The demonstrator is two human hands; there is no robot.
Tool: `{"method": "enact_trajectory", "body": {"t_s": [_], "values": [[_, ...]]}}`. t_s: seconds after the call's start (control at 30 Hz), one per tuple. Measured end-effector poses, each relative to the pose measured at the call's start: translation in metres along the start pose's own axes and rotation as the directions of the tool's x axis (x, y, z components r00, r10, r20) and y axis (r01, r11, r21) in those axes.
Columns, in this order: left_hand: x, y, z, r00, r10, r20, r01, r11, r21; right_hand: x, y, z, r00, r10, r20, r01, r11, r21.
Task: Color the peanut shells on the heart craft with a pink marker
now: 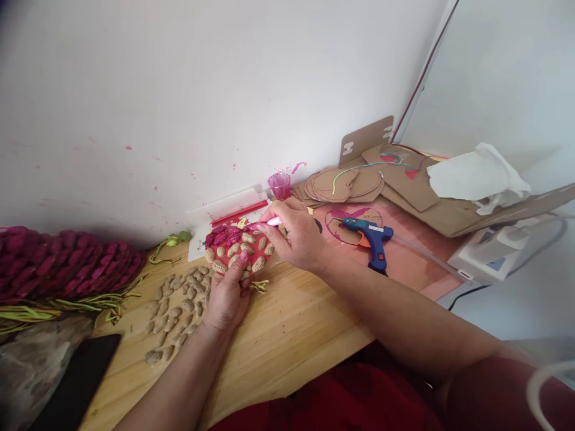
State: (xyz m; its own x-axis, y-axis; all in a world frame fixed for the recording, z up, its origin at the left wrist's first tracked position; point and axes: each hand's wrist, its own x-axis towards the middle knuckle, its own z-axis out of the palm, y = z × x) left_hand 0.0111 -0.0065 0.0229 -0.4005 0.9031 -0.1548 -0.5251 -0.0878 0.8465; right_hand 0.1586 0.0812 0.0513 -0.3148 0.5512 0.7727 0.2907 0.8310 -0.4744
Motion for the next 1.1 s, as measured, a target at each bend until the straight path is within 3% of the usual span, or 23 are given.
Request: {"method": "enact_trajectory", "body": {"t_s": [0.9,1.1], "values": [[0.003,0.001,-0.004,0.999,-0.050,-0.002,0.050,0.998,-0.023,0.001,0.007,-0.001,0.996,0.082,0.019,-0.083,0.992,0.097],[0.003,0.001,-0.004,0.999,-0.039,0.003,0.039,0.999,-0.018,0.001,0.011,-0.001,0.992,0.128,-0.023,-0.125,0.986,0.106]]}}
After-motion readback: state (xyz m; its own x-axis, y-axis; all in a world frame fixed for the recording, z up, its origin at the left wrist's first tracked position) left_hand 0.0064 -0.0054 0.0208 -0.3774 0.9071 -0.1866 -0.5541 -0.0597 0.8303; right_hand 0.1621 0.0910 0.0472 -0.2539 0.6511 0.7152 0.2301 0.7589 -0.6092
